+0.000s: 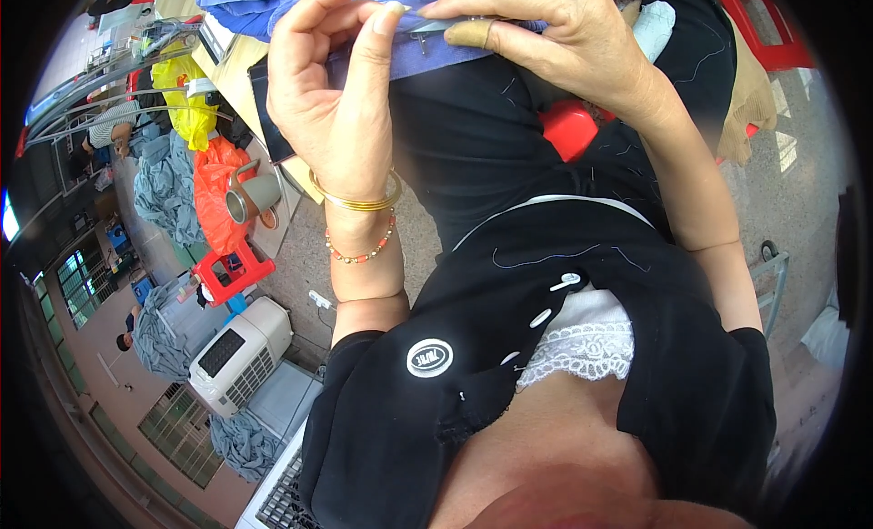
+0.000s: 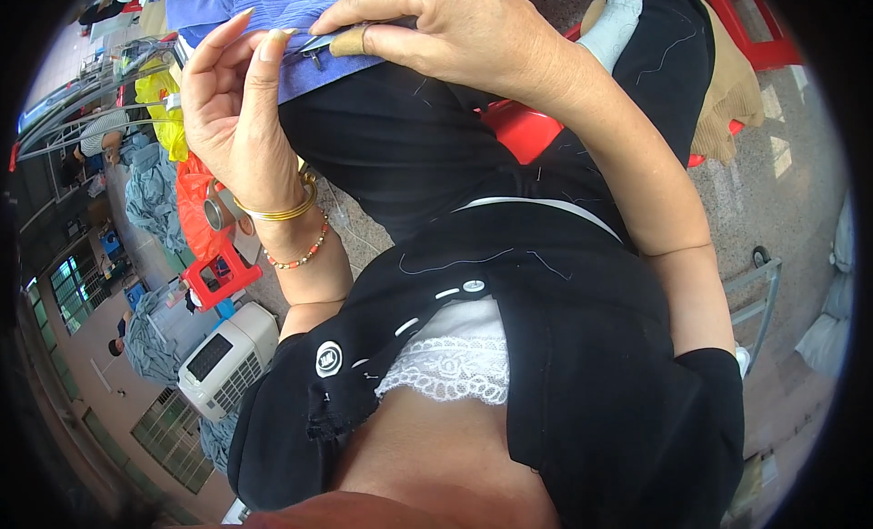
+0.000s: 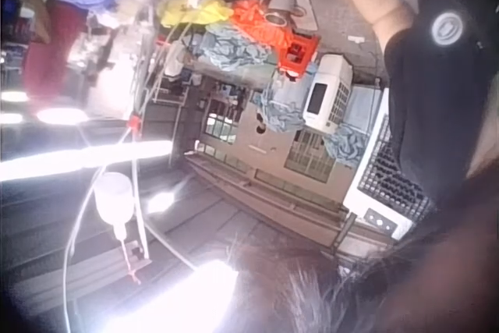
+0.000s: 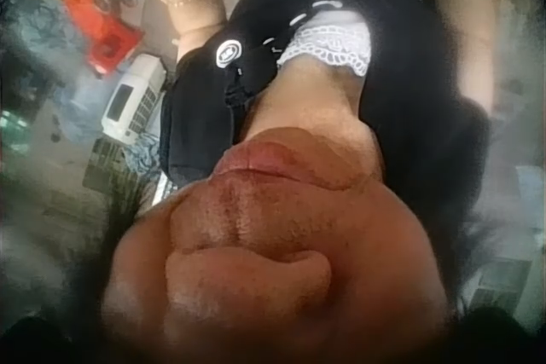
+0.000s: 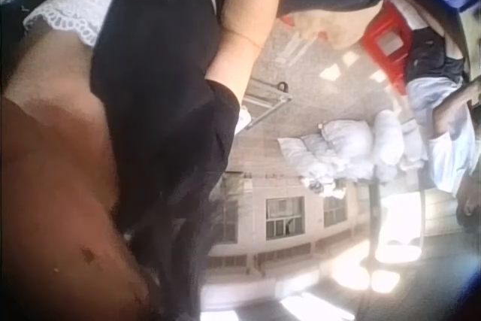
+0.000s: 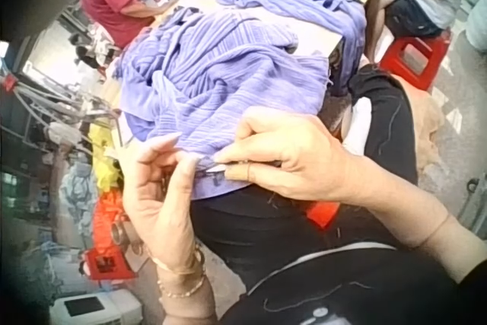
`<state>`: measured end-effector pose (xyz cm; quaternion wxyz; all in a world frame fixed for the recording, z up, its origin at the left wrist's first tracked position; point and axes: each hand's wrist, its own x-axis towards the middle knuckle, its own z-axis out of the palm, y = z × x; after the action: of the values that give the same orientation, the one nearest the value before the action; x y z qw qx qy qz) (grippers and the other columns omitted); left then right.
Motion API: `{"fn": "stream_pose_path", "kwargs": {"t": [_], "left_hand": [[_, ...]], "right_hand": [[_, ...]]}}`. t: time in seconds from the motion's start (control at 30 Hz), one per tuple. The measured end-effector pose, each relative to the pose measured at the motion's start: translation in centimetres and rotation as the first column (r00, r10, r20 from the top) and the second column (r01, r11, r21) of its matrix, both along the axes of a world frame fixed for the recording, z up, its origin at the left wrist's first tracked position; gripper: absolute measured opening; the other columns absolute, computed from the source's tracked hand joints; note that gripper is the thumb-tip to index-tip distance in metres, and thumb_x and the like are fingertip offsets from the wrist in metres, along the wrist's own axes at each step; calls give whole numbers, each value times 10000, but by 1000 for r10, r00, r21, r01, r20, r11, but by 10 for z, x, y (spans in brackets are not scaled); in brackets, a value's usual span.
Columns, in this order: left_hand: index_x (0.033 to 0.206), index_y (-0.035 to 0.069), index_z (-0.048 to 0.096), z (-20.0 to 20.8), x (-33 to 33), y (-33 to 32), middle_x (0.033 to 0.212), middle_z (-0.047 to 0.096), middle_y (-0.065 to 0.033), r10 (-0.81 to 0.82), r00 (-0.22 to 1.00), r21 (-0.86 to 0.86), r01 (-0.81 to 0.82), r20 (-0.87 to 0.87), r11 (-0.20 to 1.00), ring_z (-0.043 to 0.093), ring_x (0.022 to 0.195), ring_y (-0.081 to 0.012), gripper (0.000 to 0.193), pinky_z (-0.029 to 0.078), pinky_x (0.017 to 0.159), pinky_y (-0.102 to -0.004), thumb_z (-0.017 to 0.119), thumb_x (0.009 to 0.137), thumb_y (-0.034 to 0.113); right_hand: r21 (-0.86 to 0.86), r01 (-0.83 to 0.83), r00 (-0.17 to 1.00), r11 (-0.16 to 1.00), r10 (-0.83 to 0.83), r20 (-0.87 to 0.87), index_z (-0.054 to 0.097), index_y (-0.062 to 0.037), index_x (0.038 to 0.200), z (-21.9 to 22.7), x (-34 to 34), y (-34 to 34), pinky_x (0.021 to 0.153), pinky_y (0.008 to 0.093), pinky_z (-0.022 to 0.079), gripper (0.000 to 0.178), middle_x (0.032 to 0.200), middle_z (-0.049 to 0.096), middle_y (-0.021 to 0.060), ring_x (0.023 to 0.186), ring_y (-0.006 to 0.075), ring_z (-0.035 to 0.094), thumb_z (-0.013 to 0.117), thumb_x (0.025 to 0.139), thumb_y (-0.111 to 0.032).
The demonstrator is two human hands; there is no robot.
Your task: Trimming loose threads from blue garments using thread snips in a factory setting.
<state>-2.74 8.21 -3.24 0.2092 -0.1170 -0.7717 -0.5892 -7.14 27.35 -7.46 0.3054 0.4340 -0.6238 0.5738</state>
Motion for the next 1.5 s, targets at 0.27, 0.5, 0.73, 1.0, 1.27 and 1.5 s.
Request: {"fn": "stream_pose_path", "kwargs": {"t": [0.27,0.5,0.73,1.0,1.27,1.5], "left_hand": [[1091,50,717,-5,1,-32,1112,632,-78,-11,993,-459,-43,-116,887,597,1069,-189,316,474,950,-305,835,804,108],[1103,21,691,-26,15,-46,1137,589,-82,53,995,-182,-69,-90,981,588,1063,-183,273,473,952,-309,798,858,80],[985,-5,671,-28,16,-51,1022,610,-78,110,980,-188,-141,-164,972,599,958,-162,94,485,889,-281,725,908,3],[1041,17,655,-34,24,-56,1116,637,-120,32,984,-248,-75,-175,966,613,1065,-235,192,476,967,-345,751,877,44],[991,20,674,-29,27,-73,975,660,-98,49,984,-401,-115,-171,909,648,919,-214,133,519,854,-316,715,877,-38],[1005,0,659,-35,42,-116,1000,659,-119,137,988,-402,-156,-77,902,639,939,-229,99,515,865,-330,689,912,-16]], "right_hand": [[-109,-80,513,991,134,848,644,2,1235,-10,18,42,734,193,458,385,890,570,-52,820,39,545,788,886,-70],[-10,-59,465,998,37,884,677,-7,1164,-54,18,51,737,181,448,359,932,659,-21,834,38,571,826,839,-45],[-438,-453,607,777,628,486,731,16,986,-51,-16,51,701,224,503,102,865,715,31,766,83,652,749,893,-21],[-66,-151,503,986,134,854,725,11,961,33,-2,90,671,198,490,143,838,708,17,722,69,637,784,850,-57],[23,-139,609,990,67,790,735,-2,898,44,-20,77,557,212,439,123,776,680,13,621,58,579,787,825,-86],[160,-476,636,865,213,742,699,27,923,75,-20,63,651,241,493,116,894,676,57,760,98,626,766,832,-1]]}}
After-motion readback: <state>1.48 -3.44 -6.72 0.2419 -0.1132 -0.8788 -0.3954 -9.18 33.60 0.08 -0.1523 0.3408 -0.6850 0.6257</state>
